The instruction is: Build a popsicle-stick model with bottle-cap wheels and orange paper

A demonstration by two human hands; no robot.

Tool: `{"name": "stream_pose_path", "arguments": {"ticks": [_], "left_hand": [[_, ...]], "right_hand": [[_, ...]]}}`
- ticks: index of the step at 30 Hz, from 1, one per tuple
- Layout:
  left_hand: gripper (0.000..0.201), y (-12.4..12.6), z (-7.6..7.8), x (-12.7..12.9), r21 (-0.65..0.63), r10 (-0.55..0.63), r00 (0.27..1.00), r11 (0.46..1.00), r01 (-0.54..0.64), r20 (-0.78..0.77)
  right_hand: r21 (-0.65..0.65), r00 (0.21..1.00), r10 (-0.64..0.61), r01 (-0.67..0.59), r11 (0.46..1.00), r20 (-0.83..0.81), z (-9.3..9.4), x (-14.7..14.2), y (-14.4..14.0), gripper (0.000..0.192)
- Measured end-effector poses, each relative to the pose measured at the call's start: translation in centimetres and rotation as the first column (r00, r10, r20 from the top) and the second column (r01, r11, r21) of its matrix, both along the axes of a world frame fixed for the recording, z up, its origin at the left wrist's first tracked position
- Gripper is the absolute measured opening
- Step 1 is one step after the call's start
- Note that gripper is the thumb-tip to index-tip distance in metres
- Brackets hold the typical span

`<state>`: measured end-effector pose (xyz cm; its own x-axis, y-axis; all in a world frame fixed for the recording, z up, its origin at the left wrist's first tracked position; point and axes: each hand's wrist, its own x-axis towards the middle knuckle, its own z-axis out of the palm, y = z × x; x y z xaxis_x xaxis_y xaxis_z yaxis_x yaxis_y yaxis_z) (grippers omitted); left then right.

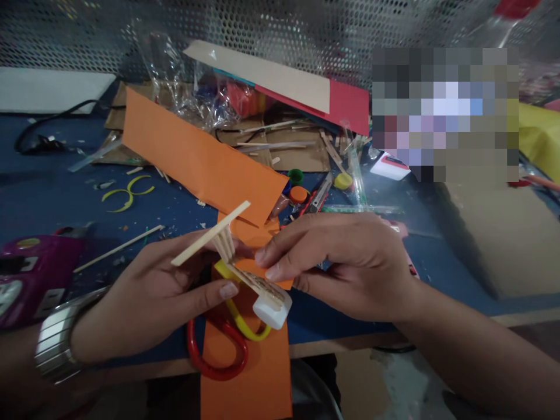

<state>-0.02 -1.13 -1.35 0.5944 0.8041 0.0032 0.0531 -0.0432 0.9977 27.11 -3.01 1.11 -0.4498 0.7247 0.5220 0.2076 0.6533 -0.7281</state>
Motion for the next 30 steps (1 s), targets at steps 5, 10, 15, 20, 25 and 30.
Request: {"name": "stream_pose_path", "arguments": {"ticks": [5,10,15,20,25,30], "left_hand": [[0.025,0.2,0.5,0.0,0.034,-0.039,0.997,0.999,0.042,-0.068],[0.025,0.3,0.7,0.2,0.046,-0.030,0.993,0.998,0.035,-0.113],[0.024,0.1,0.6,0.3,-0.080,-0.061,0.997,0.995,0.057,-0.046],[0.022,-0.2,0.4,0.2,-0.227,-0.082,0.996,0.970,0.088,0.035],[0.024,0.0,0.5,0.2,-0.239,-0.075,0.994,0.967,0.091,0.075],[0.016,-0.1,0.6,0.2,-0.297,-0.082,0.992,0.949,0.107,0.094]], "right_hand": [[0.006,1.000,0.027,-0.027,1.000,0.010,-0.4,0.1,-0.2,0.030],[-0.012,1.000,0.021,-0.021,1.000,0.021,-0.5,0.2,-0.4,0.034],[-0.003,0.998,-0.054,0.054,0.999,0.024,0.0,-0.2,-0.8,0.027],[0.004,0.995,-0.099,0.099,0.995,-0.001,0.3,-0.6,-1.2,0.026],[-0.006,0.998,-0.062,0.062,0.998,0.019,0.3,-0.4,-0.8,0.026],[-0.011,0.999,0.001,-0.001,1.000,0.035,0.3,-0.3,-0.3,0.026]]}}
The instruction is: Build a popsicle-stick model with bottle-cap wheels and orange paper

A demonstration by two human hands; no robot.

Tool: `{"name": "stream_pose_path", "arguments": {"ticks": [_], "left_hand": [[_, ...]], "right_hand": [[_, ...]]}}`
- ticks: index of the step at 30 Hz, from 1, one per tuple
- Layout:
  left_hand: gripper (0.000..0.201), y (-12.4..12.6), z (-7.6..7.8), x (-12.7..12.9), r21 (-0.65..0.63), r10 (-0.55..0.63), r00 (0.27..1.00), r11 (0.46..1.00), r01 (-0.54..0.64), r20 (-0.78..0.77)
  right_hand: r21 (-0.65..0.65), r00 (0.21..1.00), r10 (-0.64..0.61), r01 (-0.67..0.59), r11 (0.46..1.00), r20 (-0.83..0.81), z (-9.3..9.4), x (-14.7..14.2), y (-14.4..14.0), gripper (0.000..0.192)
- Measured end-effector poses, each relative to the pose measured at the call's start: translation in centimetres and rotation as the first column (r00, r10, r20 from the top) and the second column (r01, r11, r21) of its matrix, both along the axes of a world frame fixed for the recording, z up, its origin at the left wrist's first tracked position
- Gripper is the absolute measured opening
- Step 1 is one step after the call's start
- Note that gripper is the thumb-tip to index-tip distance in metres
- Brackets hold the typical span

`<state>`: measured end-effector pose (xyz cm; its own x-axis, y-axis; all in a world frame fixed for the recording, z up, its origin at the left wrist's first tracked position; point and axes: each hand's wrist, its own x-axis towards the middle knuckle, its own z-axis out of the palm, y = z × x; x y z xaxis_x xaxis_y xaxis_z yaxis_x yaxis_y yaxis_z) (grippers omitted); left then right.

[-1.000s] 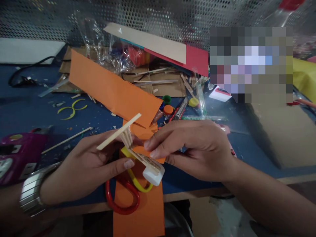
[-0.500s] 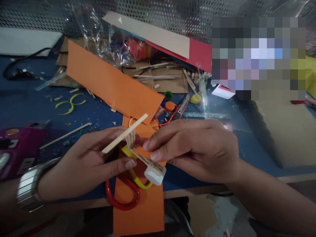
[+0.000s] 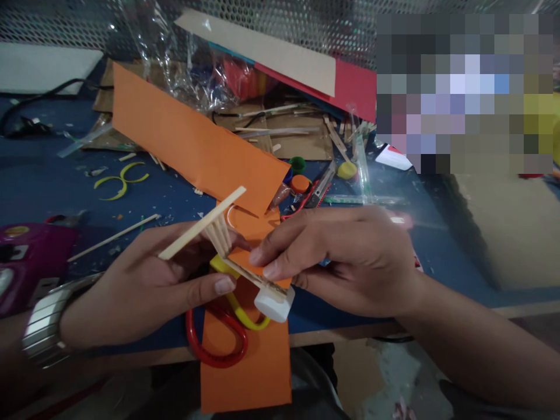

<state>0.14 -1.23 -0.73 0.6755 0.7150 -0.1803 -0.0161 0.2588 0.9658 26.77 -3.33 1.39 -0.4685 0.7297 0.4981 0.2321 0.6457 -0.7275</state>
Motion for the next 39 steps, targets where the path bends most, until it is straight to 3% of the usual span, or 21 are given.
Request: {"name": "stream_pose_path", "arguments": {"ticks": [8,14,26,39], "left_hand": [[0.014,0.5,0.4,-0.1,0.141,0.006,0.997,0.990,0.004,-0.071],[0.016,0.5,0.6,0.0,0.092,-0.012,0.998,0.996,0.017,-0.061],[0.013,0.6,0.7,-0.1,0.245,-0.005,0.992,0.969,0.036,-0.124],[0.011,0.7,1.2,0.4,0.210,-0.042,0.997,0.976,0.055,-0.066]], "right_hand": [[0.002,0.999,0.052,-0.052,0.999,0.007,0.2,-0.4,0.2,0.019],[0.006,0.998,0.054,-0.054,0.999,0.018,0.5,-0.4,0.2,0.019],[0.000,0.995,0.086,-0.086,0.996,0.040,0.5,-0.3,0.3,0.019],[0.009,0.987,0.120,-0.122,0.993,0.110,-0.2,-0.1,0.5,0.019]]}}
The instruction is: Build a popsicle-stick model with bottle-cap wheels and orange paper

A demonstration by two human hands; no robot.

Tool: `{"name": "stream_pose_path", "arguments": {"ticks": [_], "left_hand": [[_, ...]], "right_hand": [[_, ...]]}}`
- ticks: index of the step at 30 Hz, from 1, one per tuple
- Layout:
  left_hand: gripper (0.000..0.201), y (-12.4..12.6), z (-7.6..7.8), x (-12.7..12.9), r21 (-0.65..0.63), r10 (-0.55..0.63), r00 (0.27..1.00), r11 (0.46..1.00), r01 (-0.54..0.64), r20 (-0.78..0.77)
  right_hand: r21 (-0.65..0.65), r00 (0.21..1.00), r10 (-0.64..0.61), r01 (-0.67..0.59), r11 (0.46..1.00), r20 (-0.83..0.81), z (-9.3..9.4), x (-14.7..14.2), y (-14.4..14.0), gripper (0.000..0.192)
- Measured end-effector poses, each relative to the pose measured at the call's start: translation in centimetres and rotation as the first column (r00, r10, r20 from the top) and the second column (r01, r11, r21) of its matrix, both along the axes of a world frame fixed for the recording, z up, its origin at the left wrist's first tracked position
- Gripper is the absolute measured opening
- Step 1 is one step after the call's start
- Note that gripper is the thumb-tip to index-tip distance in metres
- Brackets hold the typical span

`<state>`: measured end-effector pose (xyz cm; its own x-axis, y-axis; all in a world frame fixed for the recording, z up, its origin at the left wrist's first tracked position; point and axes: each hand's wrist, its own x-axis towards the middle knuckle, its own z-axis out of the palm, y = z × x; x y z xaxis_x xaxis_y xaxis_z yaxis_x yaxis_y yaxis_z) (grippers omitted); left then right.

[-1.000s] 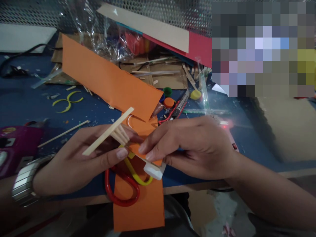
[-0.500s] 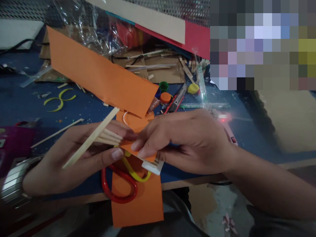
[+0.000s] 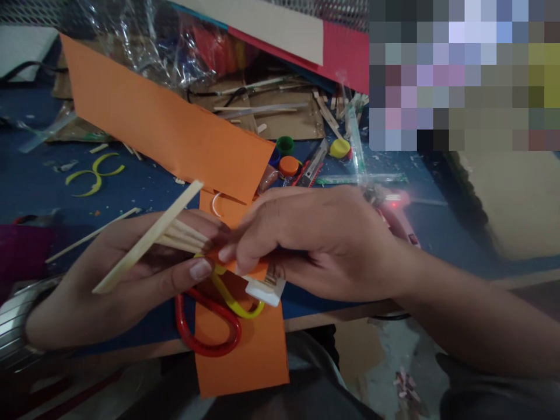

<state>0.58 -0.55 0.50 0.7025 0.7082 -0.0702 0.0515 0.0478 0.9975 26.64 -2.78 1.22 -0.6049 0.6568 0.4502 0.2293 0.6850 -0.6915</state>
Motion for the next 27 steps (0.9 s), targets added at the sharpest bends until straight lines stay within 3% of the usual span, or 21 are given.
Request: {"name": "stream_pose_path", "arguments": {"ticks": [10,15,19,27], "left_hand": [[0.007,0.34,-0.36,0.05,0.118,-0.006,1.000,0.993,0.006,0.001],[0.007,0.40,-0.30,0.02,0.141,-0.007,1.000,0.990,0.010,-0.019],[0.011,0.40,-0.47,-0.05,0.107,-0.005,1.000,0.994,0.007,-0.017],[0.012,0.17,-0.41,-0.09,-0.011,0.015,1.000,1.000,-0.016,-0.026]], "right_hand": [[0.059,0.998,-0.021,0.024,0.998,-0.056,-0.28,-0.11,-0.34,0.020],[0.054,1.000,0.004,-0.004,0.999,0.000,0.05,-0.09,-0.32,0.022],[0.035,0.996,0.003,-0.006,0.999,0.085,0.28,0.00,-0.45,0.020],[0.073,0.995,-0.044,0.037,0.997,0.090,0.07,0.04,-0.66,0.022]]}}
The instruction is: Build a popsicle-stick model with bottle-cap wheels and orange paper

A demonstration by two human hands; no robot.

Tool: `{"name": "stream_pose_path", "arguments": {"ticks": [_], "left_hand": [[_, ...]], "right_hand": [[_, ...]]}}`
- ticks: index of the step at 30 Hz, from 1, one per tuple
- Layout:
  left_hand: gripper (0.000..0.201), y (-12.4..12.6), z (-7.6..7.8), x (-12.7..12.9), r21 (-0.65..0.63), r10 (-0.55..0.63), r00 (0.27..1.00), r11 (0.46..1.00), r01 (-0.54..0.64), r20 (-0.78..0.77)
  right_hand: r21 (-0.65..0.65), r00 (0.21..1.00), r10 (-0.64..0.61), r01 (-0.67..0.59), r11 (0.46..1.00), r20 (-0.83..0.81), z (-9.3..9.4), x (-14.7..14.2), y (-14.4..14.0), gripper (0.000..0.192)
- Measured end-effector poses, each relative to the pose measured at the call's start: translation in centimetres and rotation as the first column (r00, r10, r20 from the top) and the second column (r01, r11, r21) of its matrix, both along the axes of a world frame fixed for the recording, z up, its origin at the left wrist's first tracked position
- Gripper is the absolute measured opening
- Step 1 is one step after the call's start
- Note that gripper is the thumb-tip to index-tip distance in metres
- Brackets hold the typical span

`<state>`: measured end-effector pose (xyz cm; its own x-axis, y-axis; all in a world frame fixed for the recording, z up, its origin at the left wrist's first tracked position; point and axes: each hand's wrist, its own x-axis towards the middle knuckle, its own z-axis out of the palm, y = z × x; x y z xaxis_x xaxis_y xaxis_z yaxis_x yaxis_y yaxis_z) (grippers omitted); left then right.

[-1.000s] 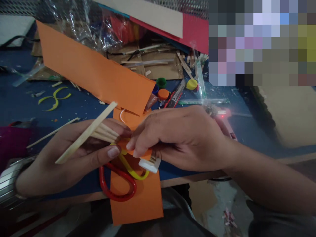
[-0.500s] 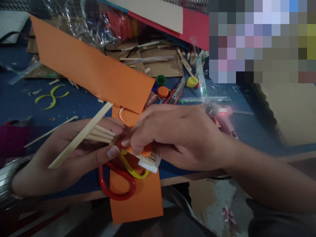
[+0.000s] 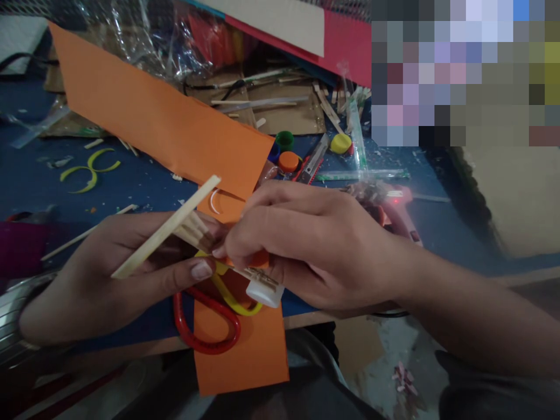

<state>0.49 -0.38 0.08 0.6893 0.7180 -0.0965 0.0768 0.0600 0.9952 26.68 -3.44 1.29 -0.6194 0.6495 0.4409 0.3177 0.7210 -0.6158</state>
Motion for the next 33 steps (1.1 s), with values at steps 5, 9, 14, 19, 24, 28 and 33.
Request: {"name": "stream_pose_path", "arguments": {"ticks": [5,9,14,19,24,28,33], "left_hand": [[0.015,0.10,0.18,0.23,0.001,0.007,1.000,1.000,-0.007,0.005],[0.016,0.26,0.34,0.49,-0.007,0.015,0.999,1.000,-0.014,0.036],[0.015,0.30,0.17,0.46,0.005,0.031,0.999,0.999,-0.031,0.029],[0.014,0.26,-0.04,0.24,0.006,0.014,1.000,1.000,-0.014,0.027],[0.013,0.15,0.11,0.29,-0.014,0.025,1.000,1.000,-0.025,0.016],[0.013,0.19,0.33,0.28,-0.029,0.018,1.000,0.999,-0.018,0.008],[0.013,0.28,0.59,0.33,-0.046,0.010,1.000,0.999,-0.010,0.010]], "right_hand": [[-0.027,1.000,0.001,-0.002,1.000,-0.007,0.17,-0.04,-0.04,0.020],[0.001,0.999,-0.011,0.011,1.000,-0.032,0.09,-0.10,0.05,0.018],[0.016,0.998,-0.026,0.027,1.000,-0.060,-0.05,-0.16,0.04,0.018],[0.009,0.999,-0.011,0.011,1.000,-0.037,0.03,-0.04,0.05,0.014],[0.034,0.998,0.028,-0.026,0.999,-0.052,-0.06,0.04,0.40,0.013],[0.047,0.998,0.031,-0.029,0.998,-0.053,-0.14,0.07,0.45,0.015],[0.041,1.000,-0.015,0.016,0.999,-0.007,-0.13,0.02,0.25,0.015]]}}
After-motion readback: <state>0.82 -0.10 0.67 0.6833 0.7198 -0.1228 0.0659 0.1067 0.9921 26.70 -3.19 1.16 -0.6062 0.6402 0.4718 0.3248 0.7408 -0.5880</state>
